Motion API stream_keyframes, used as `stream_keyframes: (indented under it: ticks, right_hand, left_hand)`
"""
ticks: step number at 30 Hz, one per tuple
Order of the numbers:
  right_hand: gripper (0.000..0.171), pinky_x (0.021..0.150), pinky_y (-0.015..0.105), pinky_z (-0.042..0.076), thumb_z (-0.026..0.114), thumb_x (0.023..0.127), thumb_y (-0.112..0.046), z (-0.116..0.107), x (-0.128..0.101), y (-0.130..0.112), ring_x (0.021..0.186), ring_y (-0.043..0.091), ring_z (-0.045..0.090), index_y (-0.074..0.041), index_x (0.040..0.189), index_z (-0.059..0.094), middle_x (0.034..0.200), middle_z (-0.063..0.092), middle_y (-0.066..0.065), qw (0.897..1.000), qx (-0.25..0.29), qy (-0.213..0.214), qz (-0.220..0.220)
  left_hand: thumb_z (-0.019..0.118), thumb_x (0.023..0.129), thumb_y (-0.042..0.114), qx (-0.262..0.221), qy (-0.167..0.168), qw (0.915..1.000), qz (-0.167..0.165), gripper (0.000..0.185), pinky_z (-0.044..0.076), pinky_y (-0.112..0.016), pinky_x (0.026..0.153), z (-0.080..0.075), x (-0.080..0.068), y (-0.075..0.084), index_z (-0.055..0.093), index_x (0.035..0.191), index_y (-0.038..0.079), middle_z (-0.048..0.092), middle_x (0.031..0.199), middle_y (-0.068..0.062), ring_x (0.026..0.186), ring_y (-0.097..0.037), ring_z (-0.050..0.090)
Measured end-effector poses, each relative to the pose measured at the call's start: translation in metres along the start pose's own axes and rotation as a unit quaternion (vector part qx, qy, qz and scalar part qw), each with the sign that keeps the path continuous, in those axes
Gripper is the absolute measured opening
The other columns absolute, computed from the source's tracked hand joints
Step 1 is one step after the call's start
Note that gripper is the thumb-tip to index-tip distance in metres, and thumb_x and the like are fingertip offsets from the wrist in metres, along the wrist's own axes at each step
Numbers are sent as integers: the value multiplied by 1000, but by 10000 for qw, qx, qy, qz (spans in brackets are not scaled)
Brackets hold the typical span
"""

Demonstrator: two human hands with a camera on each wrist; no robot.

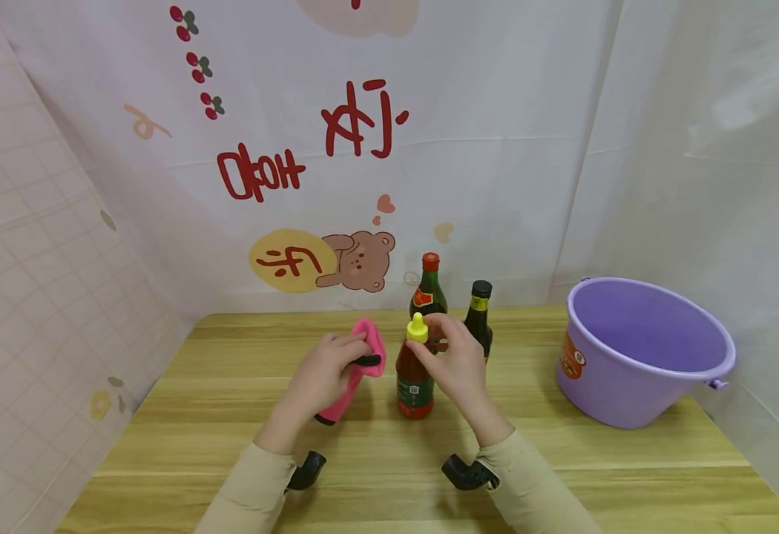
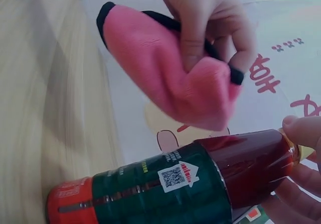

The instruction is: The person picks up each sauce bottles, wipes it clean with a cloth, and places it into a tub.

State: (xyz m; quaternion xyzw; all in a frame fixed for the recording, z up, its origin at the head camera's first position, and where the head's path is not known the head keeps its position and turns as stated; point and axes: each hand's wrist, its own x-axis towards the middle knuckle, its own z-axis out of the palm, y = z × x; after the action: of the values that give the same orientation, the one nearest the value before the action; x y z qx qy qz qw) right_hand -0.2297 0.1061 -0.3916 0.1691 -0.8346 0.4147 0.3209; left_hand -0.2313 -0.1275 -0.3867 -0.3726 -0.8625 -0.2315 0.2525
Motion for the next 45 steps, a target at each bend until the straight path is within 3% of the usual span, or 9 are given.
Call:
stream_keyframes:
  ticks: [15,19,26,31,37,45]
  right_hand:
    - [37,74,49,58,79,83,-7,-10,8,14,89,25,68,-5,117,66,101,66,10,9896,1140,-869,114]
    - [37,75,46,58,78,84,-4,-12,9,17,92,26,68,-5,119,66,102,65,11,9865,1262,-1037,74]
    - [39,77,47,57,77,85,-5,-12,8,18,95,26,68,-5,122,66,106,65,12,9831,1424,-1139,146]
    - [40,79,45,57,78,85,-6,-12,9,19,96,26,68,-7,123,65,107,65,12,9825,1453,-1144,198]
    - [39,79,36,58,78,85,-8,-12,9,20,96,24,68,-8,122,66,107,65,10,9831,1390,-1167,242]
    - [37,79,34,57,77,86,-9,-13,8,18,96,22,67,-8,122,66,107,64,9,9836,1329,-1179,306]
  left_hand:
    - [70,82,-11,-617,514,9948,630,28,46,-42,94,-13,28,11,70,99,11,73,103,0,106,-23,65]
    - [72,82,-9,-618,438,9950,649,27,46,-42,97,-13,32,16,71,100,11,73,107,-1,113,-24,63]
    - [74,81,-8,-600,299,9959,605,29,48,-39,92,-7,32,21,72,101,13,72,107,0,104,-25,63]
    - [74,80,-8,-618,262,9956,661,29,47,-41,95,-1,31,21,72,101,13,72,107,-1,108,-26,63]
    - [74,82,-6,-566,130,9970,511,27,47,-42,96,3,29,21,72,100,14,72,109,-1,111,-26,62]
    - [74,83,-5,-317,-85,9988,375,28,52,-40,90,4,26,24,73,103,15,71,112,-1,108,-27,60]
